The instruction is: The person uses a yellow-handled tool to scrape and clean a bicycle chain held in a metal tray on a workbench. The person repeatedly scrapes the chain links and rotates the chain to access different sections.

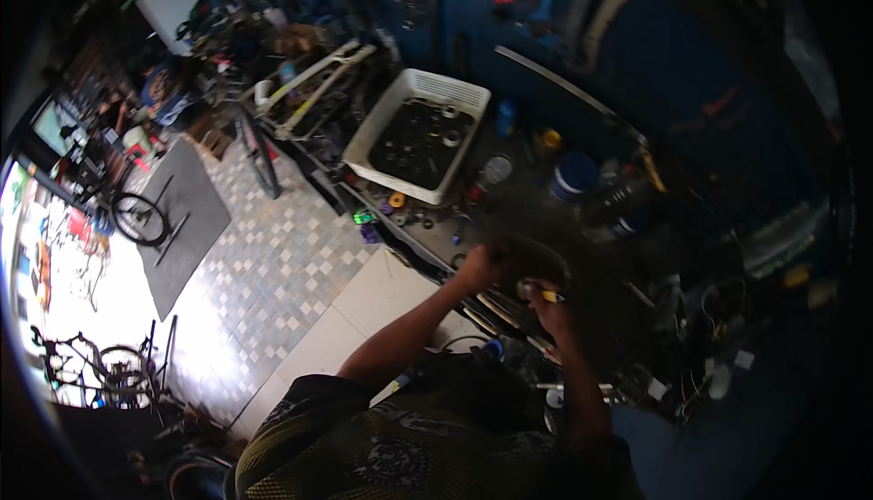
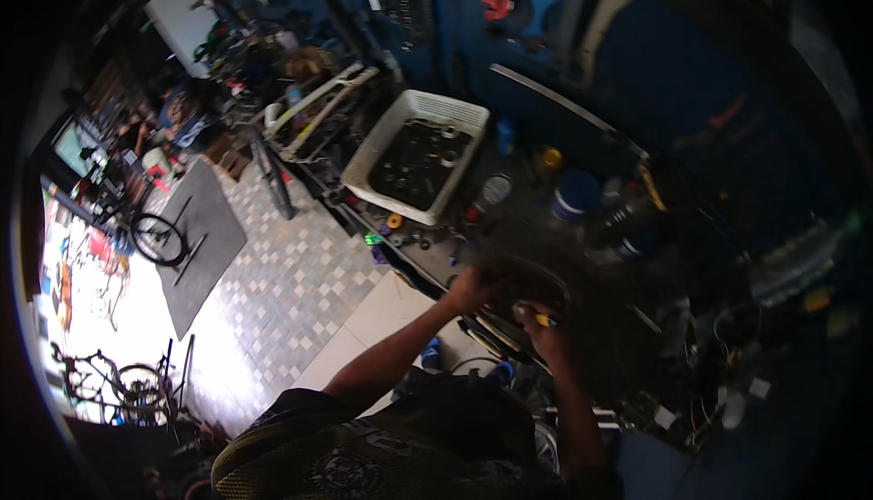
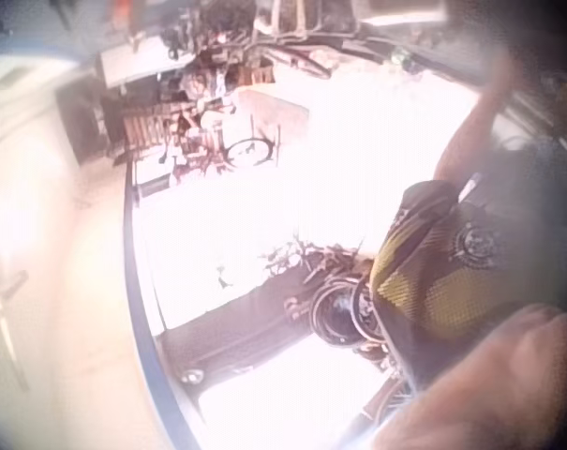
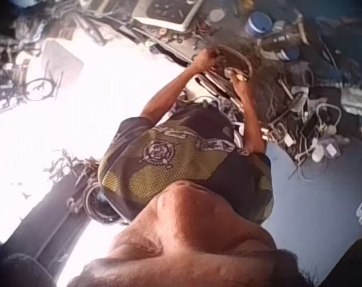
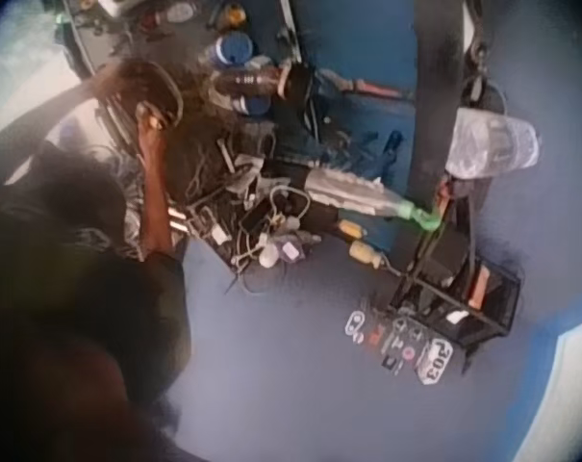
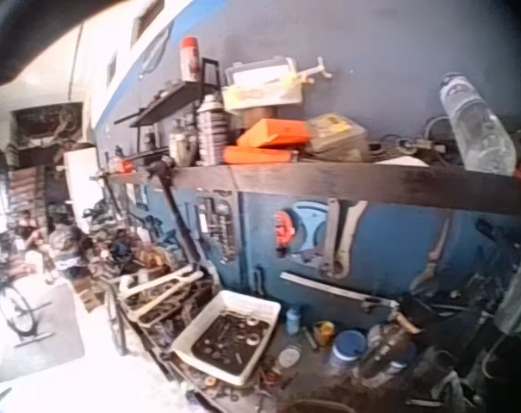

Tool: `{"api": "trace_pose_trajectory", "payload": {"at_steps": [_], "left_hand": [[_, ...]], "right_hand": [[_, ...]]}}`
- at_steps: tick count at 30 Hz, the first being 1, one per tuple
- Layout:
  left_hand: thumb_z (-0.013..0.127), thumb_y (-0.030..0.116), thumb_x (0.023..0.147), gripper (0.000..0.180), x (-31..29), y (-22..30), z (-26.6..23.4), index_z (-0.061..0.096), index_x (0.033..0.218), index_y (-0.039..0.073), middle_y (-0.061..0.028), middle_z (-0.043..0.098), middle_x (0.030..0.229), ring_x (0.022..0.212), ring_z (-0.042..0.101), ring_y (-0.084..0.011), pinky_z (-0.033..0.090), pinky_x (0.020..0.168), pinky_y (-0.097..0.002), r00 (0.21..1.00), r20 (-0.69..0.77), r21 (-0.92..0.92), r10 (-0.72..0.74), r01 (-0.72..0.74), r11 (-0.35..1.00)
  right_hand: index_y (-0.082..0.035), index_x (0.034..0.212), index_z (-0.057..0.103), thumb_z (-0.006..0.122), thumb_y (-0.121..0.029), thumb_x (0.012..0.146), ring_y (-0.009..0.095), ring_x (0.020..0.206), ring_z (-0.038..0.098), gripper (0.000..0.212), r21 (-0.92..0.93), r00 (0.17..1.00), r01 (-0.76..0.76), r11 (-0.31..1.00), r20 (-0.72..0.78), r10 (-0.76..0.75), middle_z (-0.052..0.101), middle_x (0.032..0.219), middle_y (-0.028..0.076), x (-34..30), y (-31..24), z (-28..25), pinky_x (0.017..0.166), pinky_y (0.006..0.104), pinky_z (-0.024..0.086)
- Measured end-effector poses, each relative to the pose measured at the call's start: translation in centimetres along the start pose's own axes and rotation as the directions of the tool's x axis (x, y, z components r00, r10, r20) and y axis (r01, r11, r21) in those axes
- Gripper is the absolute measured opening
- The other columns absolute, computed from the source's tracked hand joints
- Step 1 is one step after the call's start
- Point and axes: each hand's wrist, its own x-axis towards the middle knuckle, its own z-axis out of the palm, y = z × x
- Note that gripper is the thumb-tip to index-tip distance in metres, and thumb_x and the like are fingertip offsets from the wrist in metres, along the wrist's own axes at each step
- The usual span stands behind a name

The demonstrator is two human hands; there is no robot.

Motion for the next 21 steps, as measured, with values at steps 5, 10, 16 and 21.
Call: {"api": "trace_pose_trajectory", "payload": {"at_steps": [5, 10, 16, 21], "left_hand": [[0.075, 0.019, 0.097, 0.032, 0.4, 2.6, 1.7, 0.068, 0.12, -0.003, -0.0078, 0.074, 0.083, 0.074, 0.072, -0.014, 0.057, 0.063, -0.0311, 0.989, 0.107, -0.088, -0.101, 0.11, 0.99], [0.077, 0.018, 0.094, 0.029, 0.1, 4.5, 1.8, 0.071, 0.113, -0.002, -0.0082, 0.073, 0.083, 0.072, 0.07, -0.0123, 0.055, 0.064, -0.0317, 0.972, 0.136, -0.26, -0.191, 0.221, 0.94], [0.075, 0.021, 0.093, 0.025, 0.4, 5.0, 2.7, 0.072, 0.104, -0.001, -0.0146, 0.073, 0.083, 0.076, 0.072, -0.0196, 0.055, 0.068, -0.037, 0.998, 0.067, 0.0, -0.004, 0.004, 1.0], [0.077, 0.023, 0.092, 0.032, 0.6, 5.5, 1.9, 0.073, 0.113, -0.001, -0.0241, 0.074, 0.098, 0.093, 0.075, -0.0385, 0.057, 0.079, -0.0432, 0.997, 0.072, 0.067, -0.033, 0.028, 0.997]], "right_hand": [[-0.007, 0.107, 0.071, 0.08, -0.026, 0.093, 0.022, 0.086, 0.072, 0.025, -0.269, 0.956, 0.226, 0.936, -0.124, -0.267, 0.074, 0.095, 0.01, -3.3, -2.2, -0.8, 0.078, 0.0362, 0.056], [-0.004, 0.091, 0.067, 0.078, -0.029, 0.095, 0.019, 0.078, 0.071, 0.027, -0.349, 0.956, 0.033, 0.937, -0.261, -0.131, 0.069, 0.079, 0.008, -1.0, -4.9, -1.9, 0.071, 0.0339, 0.054], [-0.001, 0.091, 0.071, 0.072, -0.028, 0.1, 0.011, 0.067, 0.061, 0.029, -0.276, 0.775, 0.42, 0.865, -0.387, -0.5, 0.068, 0.074, 0.006, 1.0, -7.7, 0.9, 0.061, 0.0307, 0.047], [-0.001, 0.089, 0.07, 0.071, -0.028, 0.101, 0.01, 0.066, 0.06, 0.029, -0.212, 0.875, 0.154, 0.965, -0.425, -0.233, 0.065, 0.071, 0.005, 1.2, -7.0, -0.4, 0.06, 0.0295, 0.046]]}}
